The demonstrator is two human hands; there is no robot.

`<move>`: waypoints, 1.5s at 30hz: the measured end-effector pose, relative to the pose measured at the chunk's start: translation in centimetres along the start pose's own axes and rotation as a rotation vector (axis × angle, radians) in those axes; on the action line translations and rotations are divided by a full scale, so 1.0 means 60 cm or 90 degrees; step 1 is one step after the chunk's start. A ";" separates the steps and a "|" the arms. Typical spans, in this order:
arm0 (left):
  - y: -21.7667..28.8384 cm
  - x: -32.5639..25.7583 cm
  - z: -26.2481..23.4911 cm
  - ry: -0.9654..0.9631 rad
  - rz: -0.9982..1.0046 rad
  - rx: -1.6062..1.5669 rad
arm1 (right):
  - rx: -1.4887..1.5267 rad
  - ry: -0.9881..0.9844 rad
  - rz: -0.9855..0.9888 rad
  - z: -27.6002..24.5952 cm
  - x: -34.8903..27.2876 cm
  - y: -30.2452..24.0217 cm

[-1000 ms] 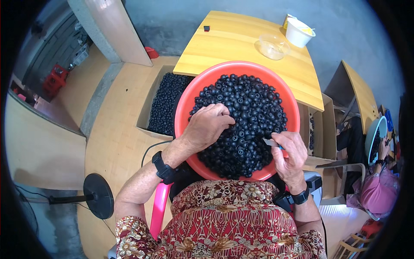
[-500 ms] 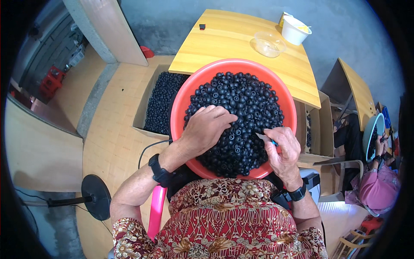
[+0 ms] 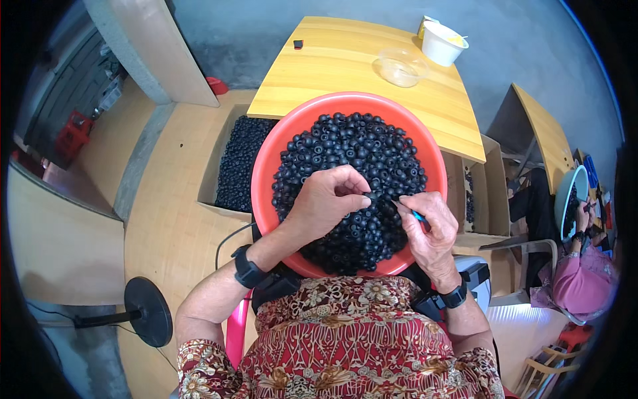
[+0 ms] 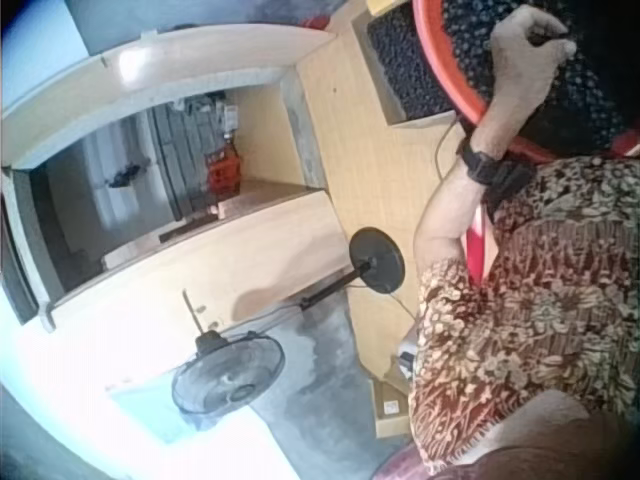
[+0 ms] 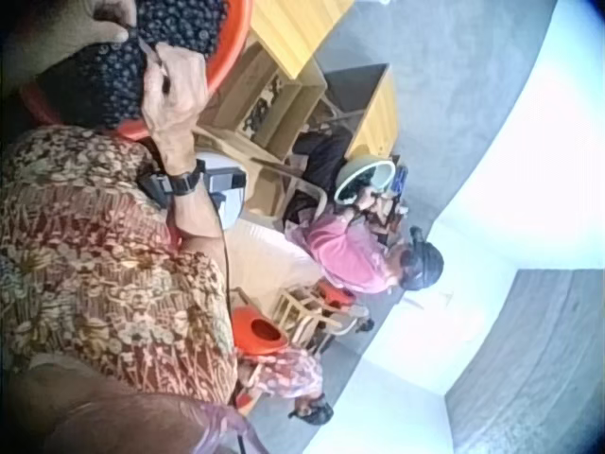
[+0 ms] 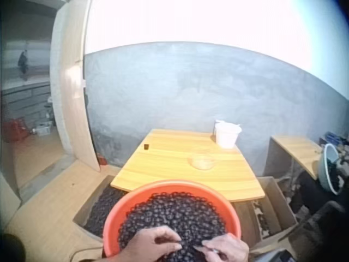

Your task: Inspecting and deburring small black plastic parts in a workshop setting.

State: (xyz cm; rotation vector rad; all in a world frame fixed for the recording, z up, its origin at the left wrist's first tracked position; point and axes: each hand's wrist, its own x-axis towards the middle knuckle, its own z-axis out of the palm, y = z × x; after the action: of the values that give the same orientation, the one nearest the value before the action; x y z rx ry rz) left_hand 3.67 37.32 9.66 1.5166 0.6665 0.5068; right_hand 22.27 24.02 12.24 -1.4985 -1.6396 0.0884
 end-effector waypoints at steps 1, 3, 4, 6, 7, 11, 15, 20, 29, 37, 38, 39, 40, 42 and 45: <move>0.005 -0.003 0.001 -0.028 -0.033 -0.135 | 0.023 0.008 0.007 0.000 0.001 -0.001; 0.013 -0.015 0.007 -0.064 -0.123 -0.344 | 0.043 0.011 0.006 -0.002 0.000 -0.007; 0.016 -0.020 0.012 -0.086 -0.168 -0.451 | 0.048 0.013 0.009 -0.003 0.000 -0.010; 0.020 -0.026 0.025 -0.110 -0.163 -0.533 | 0.055 0.003 0.016 -0.005 -0.001 -0.017; 0.021 -0.028 0.031 -0.121 -0.153 -0.569 | 0.059 0.009 0.007 -0.005 -0.001 -0.019; 0.027 -0.034 0.047 -0.131 -0.130 -0.622 | 0.047 0.028 -0.022 -0.008 0.001 -0.023; 0.032 -0.040 0.049 -0.118 -0.148 -0.594 | 0.046 0.032 -0.048 -0.010 0.000 -0.026; 0.031 -0.039 0.054 -0.114 -0.137 -0.585 | -0.014 0.026 -0.107 -0.019 -0.002 -0.029; 0.040 -0.040 0.055 -0.102 -0.107 -0.494 | -0.065 0.019 -0.148 -0.021 -0.003 -0.031; 0.045 -0.047 0.056 -0.093 -0.099 -0.495 | -0.143 0.028 -0.230 -0.024 -0.005 -0.028; 0.044 -0.048 0.057 -0.092 -0.093 -0.501 | -0.154 0.028 -0.239 -0.023 -0.006 -0.027; 0.044 -0.049 0.057 -0.087 -0.095 -0.501 | -0.168 0.027 -0.248 -0.024 -0.006 -0.026; 0.043 -0.049 0.058 -0.080 -0.101 -0.500 | -0.161 0.023 -0.254 -0.024 -0.006 -0.025; 0.042 -0.049 0.059 -0.075 -0.109 -0.517 | -0.156 0.013 -0.265 -0.026 -0.006 -0.024; 0.039 -0.049 0.059 -0.064 -0.112 -0.542 | -0.137 -0.013 -0.207 -0.030 -0.006 -0.028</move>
State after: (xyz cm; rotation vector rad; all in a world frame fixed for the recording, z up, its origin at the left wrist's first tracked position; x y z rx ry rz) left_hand 4.20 32.75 12.04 0.6697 0.4130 0.4869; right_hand 22.04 22.42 14.13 -1.3682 -1.9372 -0.2601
